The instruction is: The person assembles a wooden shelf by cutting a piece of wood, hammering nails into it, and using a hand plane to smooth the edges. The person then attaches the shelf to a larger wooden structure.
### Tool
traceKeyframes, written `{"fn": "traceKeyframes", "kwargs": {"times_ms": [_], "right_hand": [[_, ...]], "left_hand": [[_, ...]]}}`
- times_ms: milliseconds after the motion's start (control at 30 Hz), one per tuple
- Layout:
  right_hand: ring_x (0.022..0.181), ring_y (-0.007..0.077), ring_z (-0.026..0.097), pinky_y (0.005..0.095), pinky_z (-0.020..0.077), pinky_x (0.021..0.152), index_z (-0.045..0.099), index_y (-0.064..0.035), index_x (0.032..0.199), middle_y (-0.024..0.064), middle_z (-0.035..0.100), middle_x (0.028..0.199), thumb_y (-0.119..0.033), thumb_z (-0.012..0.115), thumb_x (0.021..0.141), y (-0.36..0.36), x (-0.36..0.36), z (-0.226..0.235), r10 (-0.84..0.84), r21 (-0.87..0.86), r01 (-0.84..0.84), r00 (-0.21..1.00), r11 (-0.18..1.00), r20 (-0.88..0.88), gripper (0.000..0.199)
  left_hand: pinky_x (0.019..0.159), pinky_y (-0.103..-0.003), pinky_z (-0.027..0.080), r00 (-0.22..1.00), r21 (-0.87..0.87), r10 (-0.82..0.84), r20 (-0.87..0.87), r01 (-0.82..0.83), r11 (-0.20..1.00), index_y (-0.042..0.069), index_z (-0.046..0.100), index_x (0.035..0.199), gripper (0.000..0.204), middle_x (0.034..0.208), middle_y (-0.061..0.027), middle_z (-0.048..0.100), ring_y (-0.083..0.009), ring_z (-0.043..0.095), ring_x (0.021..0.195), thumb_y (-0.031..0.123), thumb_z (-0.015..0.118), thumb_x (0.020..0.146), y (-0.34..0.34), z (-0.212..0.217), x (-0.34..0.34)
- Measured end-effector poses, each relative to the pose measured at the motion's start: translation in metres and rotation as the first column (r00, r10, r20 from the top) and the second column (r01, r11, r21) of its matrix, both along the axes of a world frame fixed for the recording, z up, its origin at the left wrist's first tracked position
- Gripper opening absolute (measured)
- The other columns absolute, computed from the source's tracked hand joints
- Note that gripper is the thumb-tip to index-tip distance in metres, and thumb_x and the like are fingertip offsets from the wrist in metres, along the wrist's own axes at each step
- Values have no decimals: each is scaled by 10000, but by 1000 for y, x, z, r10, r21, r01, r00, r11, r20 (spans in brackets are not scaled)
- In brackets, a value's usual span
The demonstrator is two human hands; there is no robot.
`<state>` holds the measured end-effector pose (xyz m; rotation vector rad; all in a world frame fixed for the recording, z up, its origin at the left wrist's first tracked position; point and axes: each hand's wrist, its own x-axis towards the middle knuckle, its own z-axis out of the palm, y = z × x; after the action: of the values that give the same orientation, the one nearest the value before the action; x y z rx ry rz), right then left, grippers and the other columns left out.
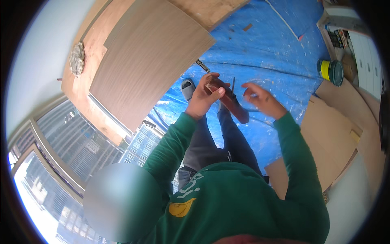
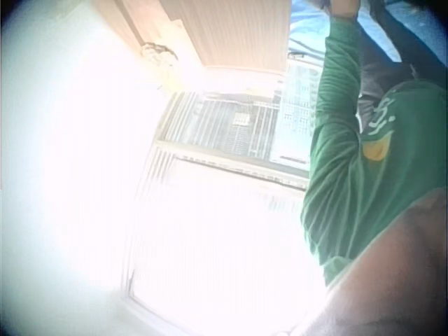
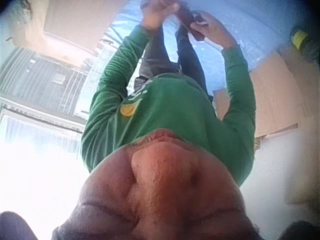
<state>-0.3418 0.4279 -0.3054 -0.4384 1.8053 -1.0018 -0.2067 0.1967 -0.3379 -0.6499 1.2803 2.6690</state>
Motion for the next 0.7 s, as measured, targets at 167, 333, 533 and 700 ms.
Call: {"fn": "traceKeyframes", "kwargs": {"times_ms": [167,333,533,700], "right_hand": [[884,170,646,339,525,801,603,-1,1236,80,662,940,-390,807,907,-59,17,46,4,149,-14,998,989,68,548],[749,197,638,361,514,693,638,4,1098,88,692,884,-356,785,924,-123,-7,26,-83,-135,40,942,990,-326,426],[805,233,675,391,539,738,651,7,1047,143,701,881,-407,780,880,-278,-95,-15,-172,-193,73,804,979,-569,465],[1030,429,694,508,541,895,670,-25,1195,236,728,1101,-448,745,885,-421,-165,-24,25,29,-1,505,1000,-863,530]], "left_hand": [[1065,-449,501,997,-125,38,-73,-47,991,-24,394,1474,720,1282,-212,629,-314,617,1279,346,758,974,-18,7,-30],[1129,-501,438,968,-761,123,-217,-246,601,-12,424,1505,743,1396,-225,594,-345,518,1396,406,733,975,-104,-6,-51],[1287,-531,124,954,-920,299,2,119,-374,109,464,1542,732,1637,-101,409,-319,263,1562,614,508,1013,-223,-59,-50],[1298,-515,108,937,-928,339,82,195,-318,139,479,1538,684,1663,-64,377,-274,257,1569,596,476,1029,-228,-72,-55]]}}
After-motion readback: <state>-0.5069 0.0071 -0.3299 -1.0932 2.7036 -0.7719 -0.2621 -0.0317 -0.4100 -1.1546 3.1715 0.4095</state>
